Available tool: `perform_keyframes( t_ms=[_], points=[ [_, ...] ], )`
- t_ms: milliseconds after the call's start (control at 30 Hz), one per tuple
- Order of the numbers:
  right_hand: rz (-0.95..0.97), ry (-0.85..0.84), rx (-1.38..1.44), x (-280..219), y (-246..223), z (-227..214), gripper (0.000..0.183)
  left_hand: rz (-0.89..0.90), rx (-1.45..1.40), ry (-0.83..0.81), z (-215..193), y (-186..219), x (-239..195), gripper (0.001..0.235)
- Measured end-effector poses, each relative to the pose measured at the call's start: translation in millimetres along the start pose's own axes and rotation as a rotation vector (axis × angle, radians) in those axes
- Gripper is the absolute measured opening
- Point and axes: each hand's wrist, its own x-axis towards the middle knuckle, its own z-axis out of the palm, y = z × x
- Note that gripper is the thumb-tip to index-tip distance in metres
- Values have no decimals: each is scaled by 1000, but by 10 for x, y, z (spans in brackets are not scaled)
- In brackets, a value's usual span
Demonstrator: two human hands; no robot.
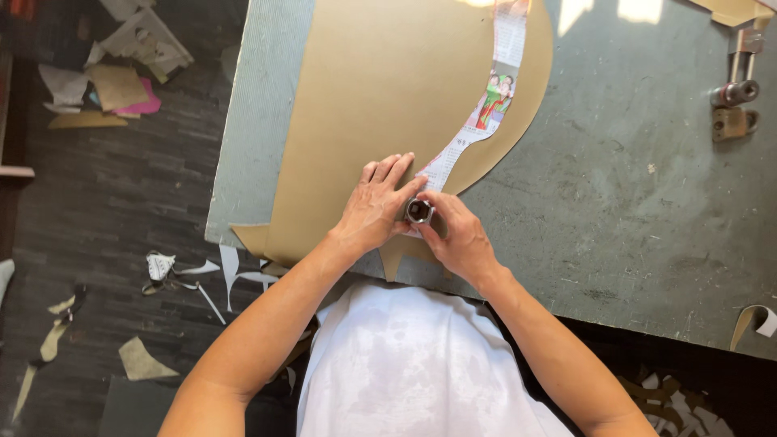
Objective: The person marks a piece of tan material with a white pencil, then places a newspaper strip on a larger tan sheet and secures it with a padlock and a metal weight. They use a ruler to draw a straight line and cut along it with scissors, trimming the material into a curved shape.
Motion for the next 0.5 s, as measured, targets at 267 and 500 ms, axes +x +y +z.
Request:
perform_keyframes(
  t_ms=[267, 500],
  points=[
    [155, 224, -97, -324, 200, -382, 54, 97, 13, -213, -313, -266, 299, 65],
    [451, 560, -50, -933, 1218, -1206, 42, 361, 110, -177, -196, -375, 981, 36]
  ],
)
